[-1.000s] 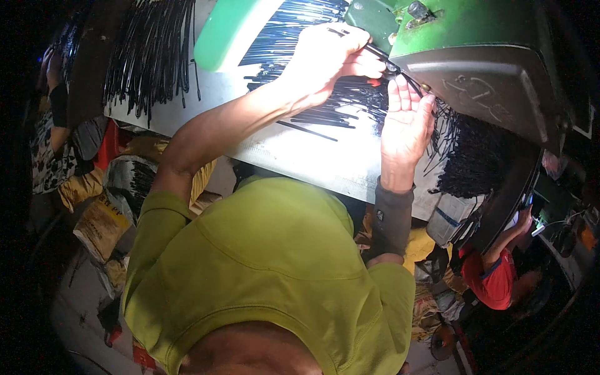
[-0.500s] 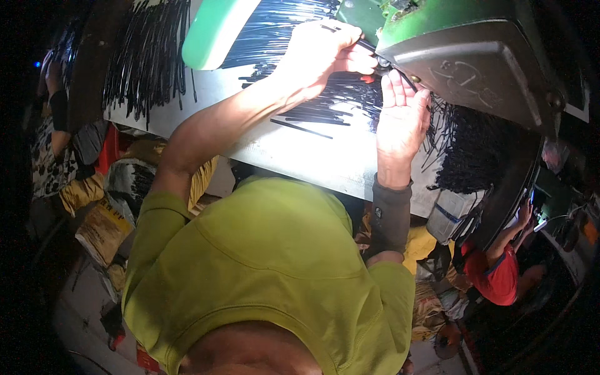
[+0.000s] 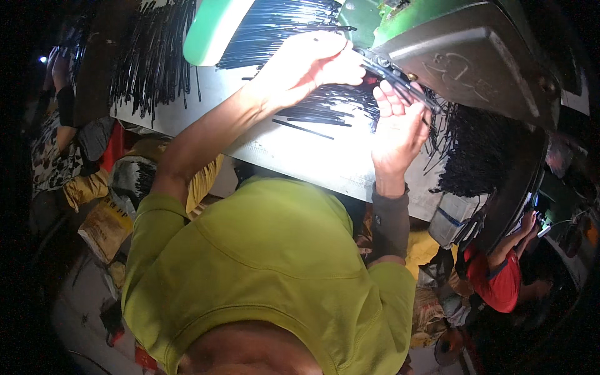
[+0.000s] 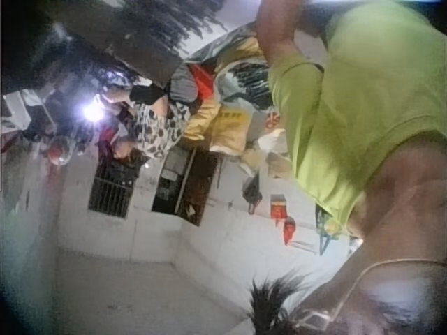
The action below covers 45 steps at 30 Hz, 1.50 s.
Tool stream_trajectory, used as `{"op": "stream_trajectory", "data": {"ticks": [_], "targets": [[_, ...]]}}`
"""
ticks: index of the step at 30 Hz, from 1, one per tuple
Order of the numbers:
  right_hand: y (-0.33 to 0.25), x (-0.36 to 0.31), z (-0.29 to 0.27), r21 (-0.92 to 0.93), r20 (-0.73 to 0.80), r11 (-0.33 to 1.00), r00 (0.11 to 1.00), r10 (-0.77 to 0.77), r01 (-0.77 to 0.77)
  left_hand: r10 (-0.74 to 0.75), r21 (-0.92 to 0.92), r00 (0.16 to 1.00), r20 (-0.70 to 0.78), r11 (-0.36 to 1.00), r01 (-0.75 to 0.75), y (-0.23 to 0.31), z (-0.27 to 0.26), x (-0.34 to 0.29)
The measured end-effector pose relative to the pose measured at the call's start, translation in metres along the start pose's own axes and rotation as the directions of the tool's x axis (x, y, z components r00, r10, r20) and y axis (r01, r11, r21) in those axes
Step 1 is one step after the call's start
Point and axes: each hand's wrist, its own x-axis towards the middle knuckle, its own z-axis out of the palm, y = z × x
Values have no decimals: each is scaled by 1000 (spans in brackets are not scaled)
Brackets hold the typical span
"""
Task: The person picks up plastic strips, inserts them into a machine to fasten components onto their ends, and places the assembled strips onto the table.
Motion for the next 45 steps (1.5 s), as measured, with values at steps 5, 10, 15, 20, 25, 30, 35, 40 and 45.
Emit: {"op": "stream_trajectory", "data": {"ticks": [5,10,15,20,25,30,35,40,45], "targets": [[5,-19,-2,-575,259,709,913,-314,407,-217,-32,969,-122,976,214,-10,26,-27],[-13,-23,4,-646,655,251,692,-305,721,-140,122,985,-105,981,152,-20,35,-38],[-14,-23,-1,-611,721,271,664,-197,744,-94,72,995,-39,993,97,-31,24,-40],[-10,-26,-9,-644,710,216,678,-189,734,-56,55,998,-42,997,58,-35,22,-37],[-11,-31,-10,-632,283,749,959,-16,199,-14,171,995,-100,985,31,-28,24,-34],[-17,-31,1,-687,186,726,962,201,-18,21,233,995,-97,972,2,-31,23,-30],[-16,-28,5,-685,123,725,970,207,-68,24,265,991,-129,964,11,-33,24,-24],[-17,-24,3,-593,78,801,984,161,-84,-49,258,986,-159,962,89,-32,35,-12],[-13,-22,1,-562,27,824,994,106,-72,-22,205,994,-104,978,43,-39,40,0]]}}
